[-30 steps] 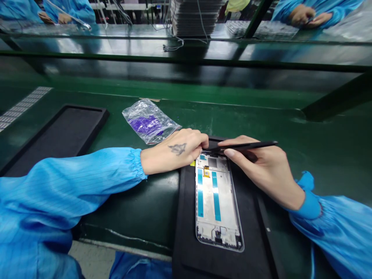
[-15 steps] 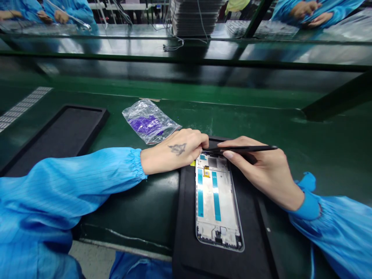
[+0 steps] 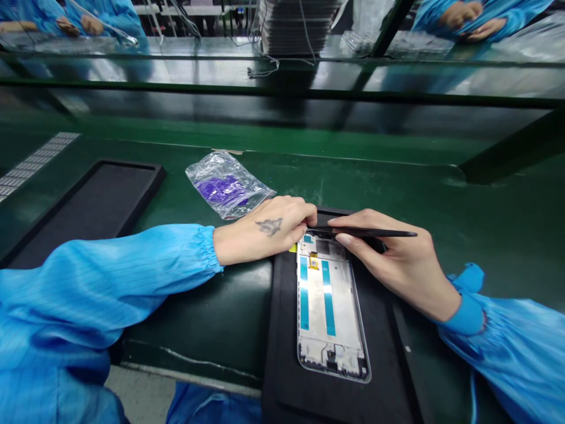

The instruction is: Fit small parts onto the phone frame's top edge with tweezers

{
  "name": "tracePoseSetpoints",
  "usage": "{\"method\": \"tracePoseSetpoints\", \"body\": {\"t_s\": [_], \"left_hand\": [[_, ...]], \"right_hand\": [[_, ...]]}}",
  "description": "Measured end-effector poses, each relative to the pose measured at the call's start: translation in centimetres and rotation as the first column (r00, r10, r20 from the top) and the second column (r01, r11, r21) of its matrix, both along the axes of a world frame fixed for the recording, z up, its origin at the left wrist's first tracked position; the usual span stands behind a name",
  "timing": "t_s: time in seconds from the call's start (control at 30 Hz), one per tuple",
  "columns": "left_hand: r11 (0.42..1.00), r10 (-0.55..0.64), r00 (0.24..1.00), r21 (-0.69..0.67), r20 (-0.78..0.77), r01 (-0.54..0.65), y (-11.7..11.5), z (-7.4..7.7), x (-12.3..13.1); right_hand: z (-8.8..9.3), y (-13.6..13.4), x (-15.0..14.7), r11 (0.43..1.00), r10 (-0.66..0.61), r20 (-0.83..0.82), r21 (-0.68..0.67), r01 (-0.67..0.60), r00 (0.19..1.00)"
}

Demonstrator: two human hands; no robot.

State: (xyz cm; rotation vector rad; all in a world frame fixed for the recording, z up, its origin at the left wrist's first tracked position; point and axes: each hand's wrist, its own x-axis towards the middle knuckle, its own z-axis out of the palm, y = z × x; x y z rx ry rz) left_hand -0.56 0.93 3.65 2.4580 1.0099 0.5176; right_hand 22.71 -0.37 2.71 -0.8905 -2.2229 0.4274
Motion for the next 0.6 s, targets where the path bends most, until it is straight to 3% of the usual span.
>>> {"method": "tracePoseSetpoints", "body": {"t_s": [0.6], "left_hand": [[1.000,-0.004,1.000,0.002,0.002,0.004,-0.02,-0.17,-0.15]], "right_hand": [[-0.04,-0.09,0.09,0.997,-0.070,-0.024,-0.023,0.069,0.997]]}}
